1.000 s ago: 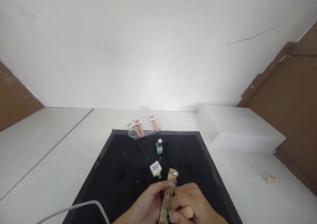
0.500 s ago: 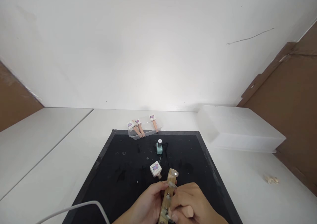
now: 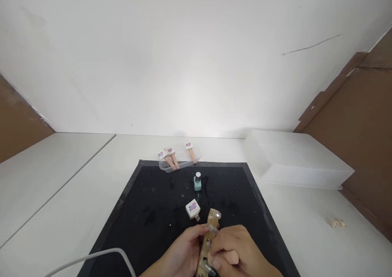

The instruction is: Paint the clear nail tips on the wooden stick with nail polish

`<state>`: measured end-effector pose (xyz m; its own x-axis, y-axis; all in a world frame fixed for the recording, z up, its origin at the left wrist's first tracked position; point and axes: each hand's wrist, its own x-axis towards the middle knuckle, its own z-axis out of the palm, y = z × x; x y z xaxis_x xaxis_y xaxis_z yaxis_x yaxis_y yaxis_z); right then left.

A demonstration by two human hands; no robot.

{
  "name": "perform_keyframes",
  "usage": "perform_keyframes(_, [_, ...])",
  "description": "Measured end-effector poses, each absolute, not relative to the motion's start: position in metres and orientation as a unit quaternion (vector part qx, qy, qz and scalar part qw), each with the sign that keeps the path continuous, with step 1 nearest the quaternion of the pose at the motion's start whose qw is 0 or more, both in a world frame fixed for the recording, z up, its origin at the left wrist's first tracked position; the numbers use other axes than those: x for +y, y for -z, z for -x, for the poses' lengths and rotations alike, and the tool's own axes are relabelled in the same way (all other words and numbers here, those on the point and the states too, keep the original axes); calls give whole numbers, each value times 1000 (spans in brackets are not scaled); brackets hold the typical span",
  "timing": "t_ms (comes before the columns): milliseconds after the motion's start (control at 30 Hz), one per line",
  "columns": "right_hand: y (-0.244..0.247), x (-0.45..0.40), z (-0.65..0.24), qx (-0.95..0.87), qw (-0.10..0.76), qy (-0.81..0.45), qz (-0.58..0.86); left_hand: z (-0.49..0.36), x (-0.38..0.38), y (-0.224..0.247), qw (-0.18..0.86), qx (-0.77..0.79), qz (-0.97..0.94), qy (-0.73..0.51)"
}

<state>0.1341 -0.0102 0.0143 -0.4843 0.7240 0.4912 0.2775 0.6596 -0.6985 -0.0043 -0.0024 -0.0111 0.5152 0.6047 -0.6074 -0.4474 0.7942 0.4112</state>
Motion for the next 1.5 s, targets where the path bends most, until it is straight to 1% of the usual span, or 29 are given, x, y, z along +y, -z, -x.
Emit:
perform_keyframes(167, [-10,-10,-134,-827,385,-271,307,6,-2,13,868,382,-89,-303])
perform_keyframes(433, [-13,-9,-134,-812,421,-275,297,5,-2,14,867,384,-94,-302])
perform_keyframes(667, [-11,-8,-132,-815,415,-280,292,6,-1,22,871,372,-93,-306])
perform_keyframes(833, [-10,-9,-133,-814,430,-262,290,6,-2,17,874,370,-93,-300])
perform_keyframes(1100, [-8,-10,-132,-819,415,-257,300,6,0,21,874,367,-90,-304])
perform_keyframes(1367, [-9,-9,-135,-812,429,-276,283,6,-2,22,878,355,-85,-308])
perform_keyframes(1500, [-10,-10,-134,-816,410,-275,301,6,-2,19,877,362,-86,-305])
